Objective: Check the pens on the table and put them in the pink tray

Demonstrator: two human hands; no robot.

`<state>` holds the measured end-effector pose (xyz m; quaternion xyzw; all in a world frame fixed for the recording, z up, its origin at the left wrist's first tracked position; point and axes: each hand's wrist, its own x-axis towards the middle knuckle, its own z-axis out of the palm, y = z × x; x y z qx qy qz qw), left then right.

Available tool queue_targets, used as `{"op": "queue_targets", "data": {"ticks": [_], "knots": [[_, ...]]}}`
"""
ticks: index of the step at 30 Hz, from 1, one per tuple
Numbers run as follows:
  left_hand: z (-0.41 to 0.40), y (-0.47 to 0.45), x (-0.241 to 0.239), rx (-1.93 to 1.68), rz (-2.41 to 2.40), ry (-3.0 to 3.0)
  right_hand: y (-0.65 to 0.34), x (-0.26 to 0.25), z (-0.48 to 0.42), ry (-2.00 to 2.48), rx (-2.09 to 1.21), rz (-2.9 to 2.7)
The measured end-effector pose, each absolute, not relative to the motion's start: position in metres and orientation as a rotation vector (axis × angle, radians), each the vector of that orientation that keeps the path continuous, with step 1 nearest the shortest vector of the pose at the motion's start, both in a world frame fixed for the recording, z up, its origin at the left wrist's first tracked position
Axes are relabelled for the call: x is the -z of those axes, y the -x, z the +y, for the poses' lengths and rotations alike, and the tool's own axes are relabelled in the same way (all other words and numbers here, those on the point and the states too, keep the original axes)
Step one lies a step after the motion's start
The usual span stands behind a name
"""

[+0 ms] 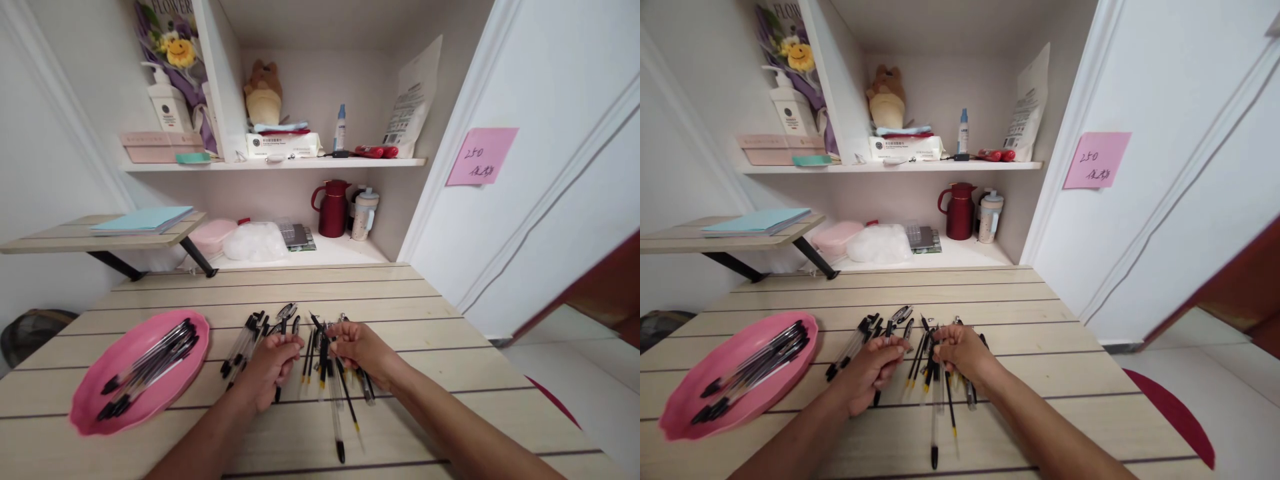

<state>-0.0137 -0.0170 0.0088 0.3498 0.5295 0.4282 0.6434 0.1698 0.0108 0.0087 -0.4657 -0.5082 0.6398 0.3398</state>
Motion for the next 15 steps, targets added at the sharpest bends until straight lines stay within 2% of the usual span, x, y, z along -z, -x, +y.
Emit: {"op": "queue_targets", "data": {"ticks": [15], "knots": [[-0.014, 0.013, 0.002, -0.986, 1.047, -0.693, -0.148, 0.001, -0.012, 1.1, -1.862, -1.361]]}}
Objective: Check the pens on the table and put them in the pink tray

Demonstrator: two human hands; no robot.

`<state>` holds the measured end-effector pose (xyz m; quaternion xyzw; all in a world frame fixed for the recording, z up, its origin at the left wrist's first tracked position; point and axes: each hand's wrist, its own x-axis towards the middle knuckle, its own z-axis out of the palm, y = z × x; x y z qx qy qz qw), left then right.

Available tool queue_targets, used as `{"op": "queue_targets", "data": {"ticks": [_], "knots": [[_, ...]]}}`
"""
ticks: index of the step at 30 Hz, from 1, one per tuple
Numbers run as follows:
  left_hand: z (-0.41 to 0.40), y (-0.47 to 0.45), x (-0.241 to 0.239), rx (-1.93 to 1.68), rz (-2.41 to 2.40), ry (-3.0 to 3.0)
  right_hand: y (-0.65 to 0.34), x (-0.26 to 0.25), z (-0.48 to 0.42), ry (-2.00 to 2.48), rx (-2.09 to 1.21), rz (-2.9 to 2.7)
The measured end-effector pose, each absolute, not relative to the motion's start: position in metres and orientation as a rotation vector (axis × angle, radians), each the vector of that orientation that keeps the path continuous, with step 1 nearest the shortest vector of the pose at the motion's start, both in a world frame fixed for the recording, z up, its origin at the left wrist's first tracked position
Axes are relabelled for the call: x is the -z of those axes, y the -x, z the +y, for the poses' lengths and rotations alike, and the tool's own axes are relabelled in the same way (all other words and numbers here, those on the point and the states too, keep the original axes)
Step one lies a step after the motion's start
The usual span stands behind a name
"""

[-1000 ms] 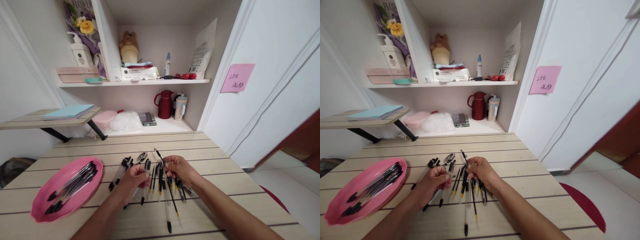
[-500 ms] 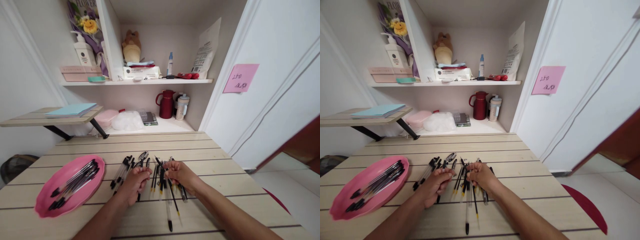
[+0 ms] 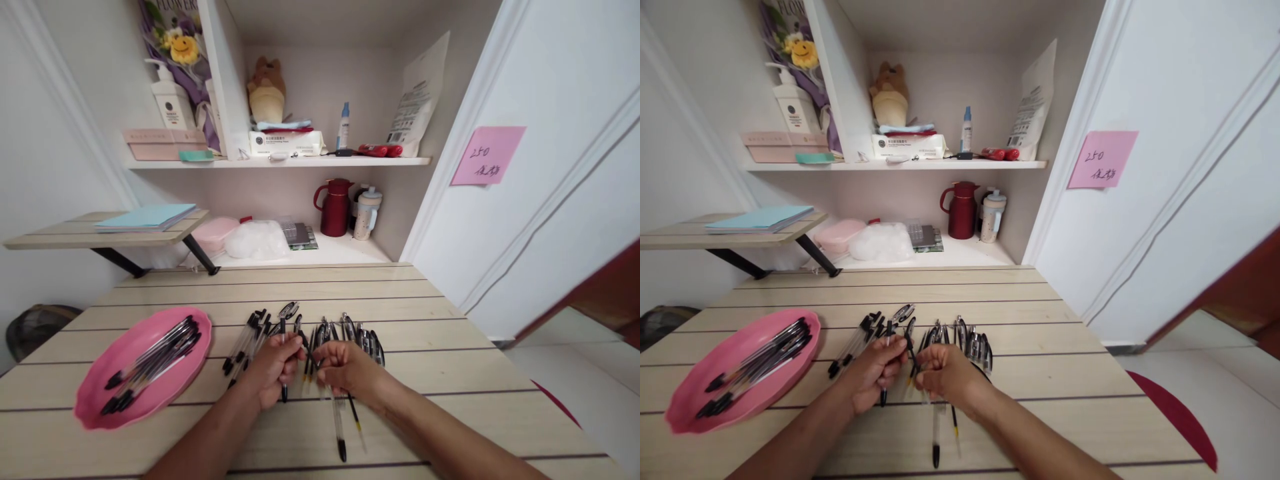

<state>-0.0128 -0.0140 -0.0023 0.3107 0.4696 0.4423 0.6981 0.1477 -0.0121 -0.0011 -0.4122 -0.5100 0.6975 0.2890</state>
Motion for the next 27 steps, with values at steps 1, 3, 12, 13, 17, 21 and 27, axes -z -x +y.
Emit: {"op": "queue_targets", "data": {"ticks": [1, 3, 12, 13, 17, 21, 27], "knots": [[-0.014, 0.013, 0.002, -0.982, 1.045, -0.692, -0.147, 0.001, -0.013, 1.095, -1.859, -1.369], [-0.014, 0.014, 0.002, -0.979, 1.046, -0.691, -0.146, 0.002, -0.013, 1.093, -1.852, -1.387], [-0.013, 0.013, 0.004, -1.084, 1.104, -0.731, -0.161, 0.003, -0.015, 1.181, -1.941, -1.52], [-0.013, 0.012, 0.004, -1.084, 1.103, -0.737, -0.163, 0.002, -0.015, 1.204, -1.945, -1.519], [-0.014, 0.01, 0.004, -1.076, 1.09, -0.753, -0.164, 0.002, -0.015, 1.197, -1.972, -1.542], [-0.019, 0.007, 0.003, -1.046, 1.099, -0.769, -0.159, 0.004, -0.014, 1.17, -1.977, -1.56], [-0.022, 0.005, 0.005, -0.999, 1.09, -0.764, -0.153, 0.006, -0.012, 1.134, -1.97, -1.51]]}}
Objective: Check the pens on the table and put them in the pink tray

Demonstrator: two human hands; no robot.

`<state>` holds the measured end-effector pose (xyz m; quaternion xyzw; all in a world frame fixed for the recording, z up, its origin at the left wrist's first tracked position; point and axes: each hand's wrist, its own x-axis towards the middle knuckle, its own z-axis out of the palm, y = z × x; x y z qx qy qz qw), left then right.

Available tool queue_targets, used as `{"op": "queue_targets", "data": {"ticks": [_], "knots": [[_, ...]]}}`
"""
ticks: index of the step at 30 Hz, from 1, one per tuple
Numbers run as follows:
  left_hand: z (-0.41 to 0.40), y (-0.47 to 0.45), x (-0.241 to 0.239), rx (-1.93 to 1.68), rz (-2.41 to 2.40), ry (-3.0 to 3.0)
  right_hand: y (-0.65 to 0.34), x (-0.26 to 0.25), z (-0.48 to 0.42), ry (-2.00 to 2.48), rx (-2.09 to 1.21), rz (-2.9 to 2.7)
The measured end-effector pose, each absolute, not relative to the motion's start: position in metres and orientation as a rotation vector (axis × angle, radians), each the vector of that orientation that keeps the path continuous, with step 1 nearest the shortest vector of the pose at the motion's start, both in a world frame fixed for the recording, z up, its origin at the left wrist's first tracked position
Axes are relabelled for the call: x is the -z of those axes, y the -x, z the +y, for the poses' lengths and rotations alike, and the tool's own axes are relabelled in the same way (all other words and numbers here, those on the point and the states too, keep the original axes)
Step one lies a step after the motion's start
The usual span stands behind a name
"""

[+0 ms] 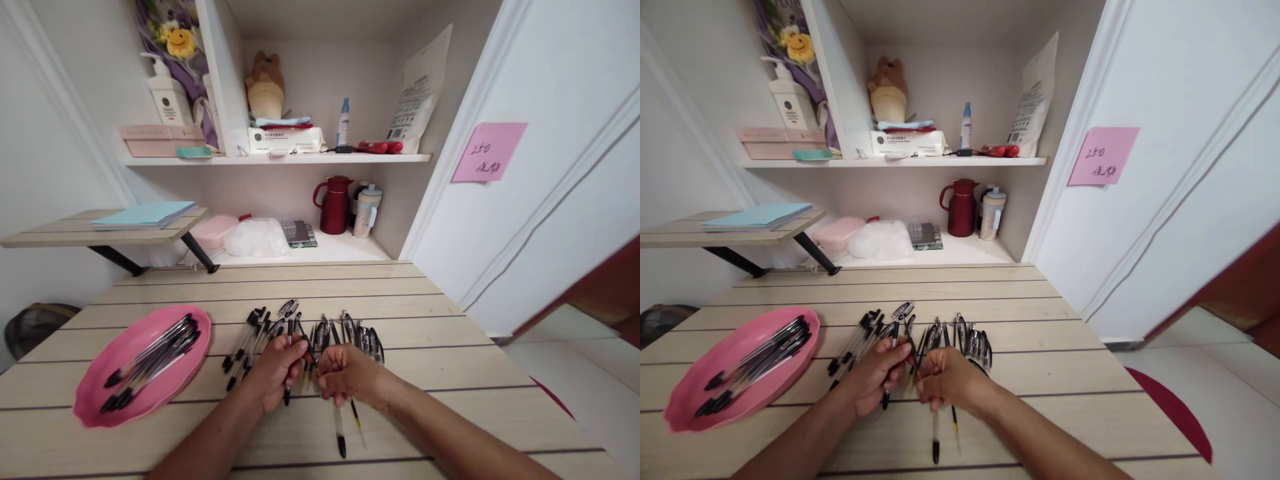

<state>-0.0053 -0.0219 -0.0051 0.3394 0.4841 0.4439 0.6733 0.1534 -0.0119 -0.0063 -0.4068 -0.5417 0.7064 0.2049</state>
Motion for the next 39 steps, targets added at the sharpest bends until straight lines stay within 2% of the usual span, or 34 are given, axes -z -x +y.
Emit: {"op": "queue_targets", "data": {"ticks": [16, 28, 39], "knots": [[-0.016, 0.023, -0.007, -0.932, 1.288, -1.03, -0.187, -0.012, 0.009, 1.178, -1.79, -1.377], [-0.024, 0.011, 0.007, -0.606, 1.71, -2.047, -0.211, -0.007, 0.017, 1.266, -1.657, -1.339], [-0.028, 0.016, -0.017, -0.363, 1.819, -2.257, -0.212, -0.008, 0.017, 1.249, -1.615, -1.346]]}}
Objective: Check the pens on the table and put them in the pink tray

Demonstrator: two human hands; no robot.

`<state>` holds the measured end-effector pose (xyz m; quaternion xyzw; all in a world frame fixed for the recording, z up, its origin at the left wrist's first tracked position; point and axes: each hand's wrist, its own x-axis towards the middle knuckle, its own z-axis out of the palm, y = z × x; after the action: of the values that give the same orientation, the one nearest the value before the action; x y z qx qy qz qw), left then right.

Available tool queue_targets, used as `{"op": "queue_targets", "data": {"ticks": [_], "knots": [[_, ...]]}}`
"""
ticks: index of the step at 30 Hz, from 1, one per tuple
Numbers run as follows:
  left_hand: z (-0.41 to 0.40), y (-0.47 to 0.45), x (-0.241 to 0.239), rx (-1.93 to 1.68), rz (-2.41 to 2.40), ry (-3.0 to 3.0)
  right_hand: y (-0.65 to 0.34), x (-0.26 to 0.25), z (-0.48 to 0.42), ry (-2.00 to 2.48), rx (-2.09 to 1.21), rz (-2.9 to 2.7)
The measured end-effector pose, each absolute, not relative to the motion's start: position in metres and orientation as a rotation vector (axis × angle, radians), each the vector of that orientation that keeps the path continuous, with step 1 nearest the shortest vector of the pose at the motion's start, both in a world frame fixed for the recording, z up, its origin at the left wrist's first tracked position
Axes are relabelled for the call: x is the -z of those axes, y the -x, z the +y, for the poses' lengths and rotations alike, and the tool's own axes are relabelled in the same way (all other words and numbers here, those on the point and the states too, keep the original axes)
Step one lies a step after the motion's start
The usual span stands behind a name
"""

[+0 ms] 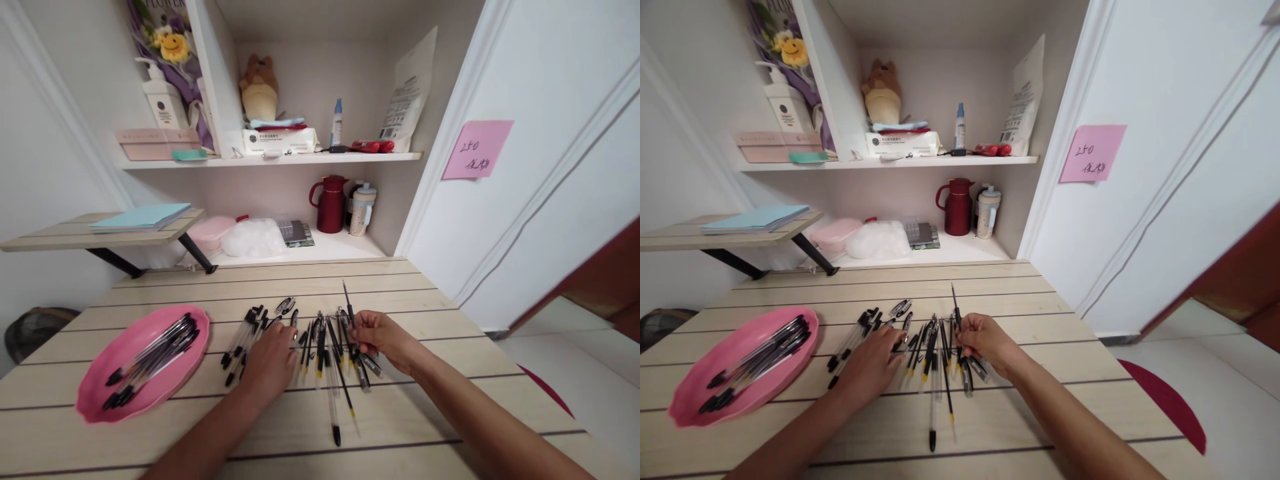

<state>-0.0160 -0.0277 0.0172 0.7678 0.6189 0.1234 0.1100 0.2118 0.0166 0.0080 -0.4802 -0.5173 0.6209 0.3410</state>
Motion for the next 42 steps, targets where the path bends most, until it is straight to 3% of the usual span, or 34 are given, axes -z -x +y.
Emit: {"op": "queue_targets", "data": {"ticks": [8, 16, 34, 42], "knots": [[-0.021, 0.065, -0.025, -0.275, 1.98, -2.213, -0.22, -0.012, 0.021, 1.249, -1.593, -1.332], [-0.026, 0.054, -0.021, -0.221, 2.036, -2.144, -0.211, -0.01, 0.023, 1.227, -1.602, -1.415], [-0.017, 0.09, -0.035, -0.365, 2.041, -2.191, -0.2, -0.017, 0.026, 1.185, -1.619, -1.511], [-0.016, 0.088, -0.022, -0.068, 2.252, -2.067, -0.182, -0.03, 0.033, 1.13, -1.595, -1.56]]}}
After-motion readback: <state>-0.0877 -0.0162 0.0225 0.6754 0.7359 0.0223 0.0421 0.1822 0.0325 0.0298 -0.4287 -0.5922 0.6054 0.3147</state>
